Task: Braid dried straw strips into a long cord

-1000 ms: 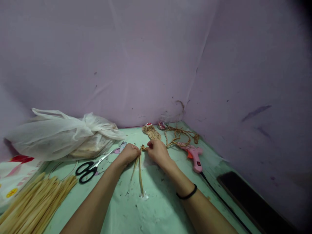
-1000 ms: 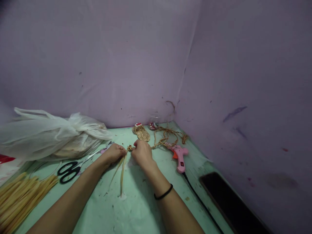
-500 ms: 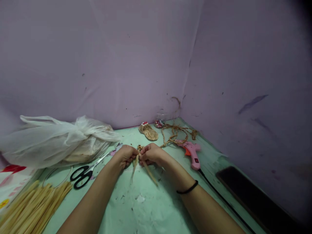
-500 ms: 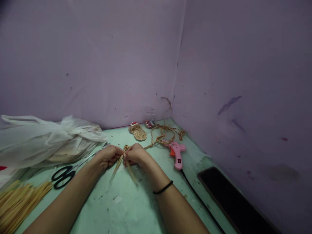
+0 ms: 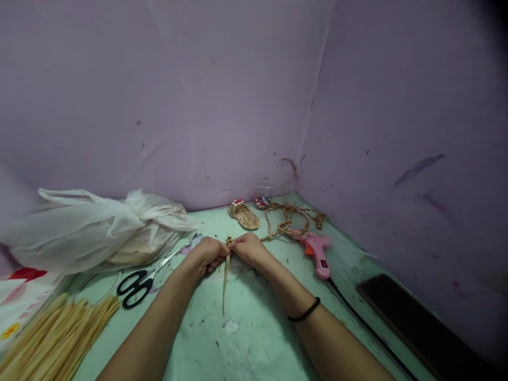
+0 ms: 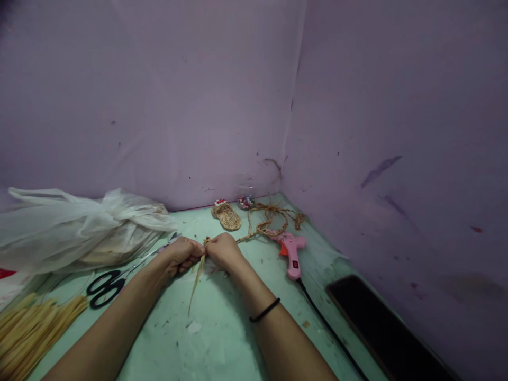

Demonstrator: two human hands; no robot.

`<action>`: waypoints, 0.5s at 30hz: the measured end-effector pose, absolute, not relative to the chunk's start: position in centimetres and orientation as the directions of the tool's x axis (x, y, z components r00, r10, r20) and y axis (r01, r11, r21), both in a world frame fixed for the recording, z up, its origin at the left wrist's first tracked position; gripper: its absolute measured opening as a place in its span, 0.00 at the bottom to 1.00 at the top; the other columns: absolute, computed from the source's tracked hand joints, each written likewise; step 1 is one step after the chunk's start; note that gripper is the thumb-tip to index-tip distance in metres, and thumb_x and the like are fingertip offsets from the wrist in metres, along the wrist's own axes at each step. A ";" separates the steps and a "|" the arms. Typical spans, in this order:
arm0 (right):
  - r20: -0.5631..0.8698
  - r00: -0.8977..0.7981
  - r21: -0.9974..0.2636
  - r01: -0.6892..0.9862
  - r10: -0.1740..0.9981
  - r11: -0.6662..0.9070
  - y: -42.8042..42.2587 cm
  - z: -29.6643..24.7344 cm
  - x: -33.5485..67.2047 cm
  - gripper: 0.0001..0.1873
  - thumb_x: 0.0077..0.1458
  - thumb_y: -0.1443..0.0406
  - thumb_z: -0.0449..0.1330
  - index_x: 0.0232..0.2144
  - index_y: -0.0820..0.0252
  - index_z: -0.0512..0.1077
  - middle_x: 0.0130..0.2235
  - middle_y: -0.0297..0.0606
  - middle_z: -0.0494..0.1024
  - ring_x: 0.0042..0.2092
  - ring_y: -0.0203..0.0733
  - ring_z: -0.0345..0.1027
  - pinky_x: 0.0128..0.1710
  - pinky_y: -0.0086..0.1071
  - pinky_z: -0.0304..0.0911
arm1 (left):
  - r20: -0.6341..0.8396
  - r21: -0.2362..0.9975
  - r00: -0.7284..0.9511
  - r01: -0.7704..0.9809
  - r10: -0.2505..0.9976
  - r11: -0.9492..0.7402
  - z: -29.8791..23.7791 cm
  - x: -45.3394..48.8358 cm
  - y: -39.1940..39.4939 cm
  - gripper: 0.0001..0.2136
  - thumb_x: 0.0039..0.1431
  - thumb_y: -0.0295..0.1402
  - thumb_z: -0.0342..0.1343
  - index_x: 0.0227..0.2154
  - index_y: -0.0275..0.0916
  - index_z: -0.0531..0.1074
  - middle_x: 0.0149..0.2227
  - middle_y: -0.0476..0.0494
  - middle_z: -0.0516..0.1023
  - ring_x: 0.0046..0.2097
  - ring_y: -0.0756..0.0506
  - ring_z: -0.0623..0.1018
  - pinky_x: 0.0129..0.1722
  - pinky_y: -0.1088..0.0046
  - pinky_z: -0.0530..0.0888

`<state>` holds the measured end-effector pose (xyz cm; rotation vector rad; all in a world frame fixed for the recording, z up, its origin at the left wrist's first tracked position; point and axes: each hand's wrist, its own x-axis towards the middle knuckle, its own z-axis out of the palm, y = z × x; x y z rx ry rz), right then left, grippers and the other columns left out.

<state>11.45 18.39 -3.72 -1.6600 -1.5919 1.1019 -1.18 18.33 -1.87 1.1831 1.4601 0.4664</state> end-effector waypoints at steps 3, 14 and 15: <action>-0.209 -0.059 -0.879 0.449 0.976 -0.161 18.4 -4.0 11.5 0.06 0.38 0.67 0.54 0.15 0.64 0.68 0.13 0.28 0.55 0.17 0.28 0.46 0.16 0.25 0.41 | -0.491 0.830 0.204 0.407 0.847 0.383 -2.0 -1.4 18.3 0.06 0.35 0.27 0.47 0.11 0.38 0.56 0.09 0.57 0.52 0.11 0.57 0.51 0.10 0.80 0.47; -0.284 -0.021 -0.881 0.400 0.959 -0.252 18.2 -3.7 11.8 0.08 0.36 0.65 0.57 0.14 0.63 0.62 0.12 0.25 0.54 0.15 0.27 0.44 0.14 0.24 0.40 | -0.466 0.764 0.048 0.526 0.884 0.374 -1.3 -0.6 17.8 0.09 0.34 0.27 0.48 0.08 0.38 0.53 0.07 0.56 0.50 0.10 0.57 0.49 0.11 0.78 0.45; -0.287 -0.024 -0.877 0.408 0.958 -0.253 18.1 -3.6 11.8 0.08 0.36 0.66 0.57 0.13 0.62 0.62 0.11 0.26 0.54 0.15 0.27 0.44 0.14 0.24 0.40 | -0.468 0.752 0.027 0.538 0.884 0.381 -1.4 -0.5 17.8 0.09 0.34 0.27 0.49 0.08 0.38 0.53 0.06 0.56 0.50 0.10 0.56 0.49 0.11 0.78 0.45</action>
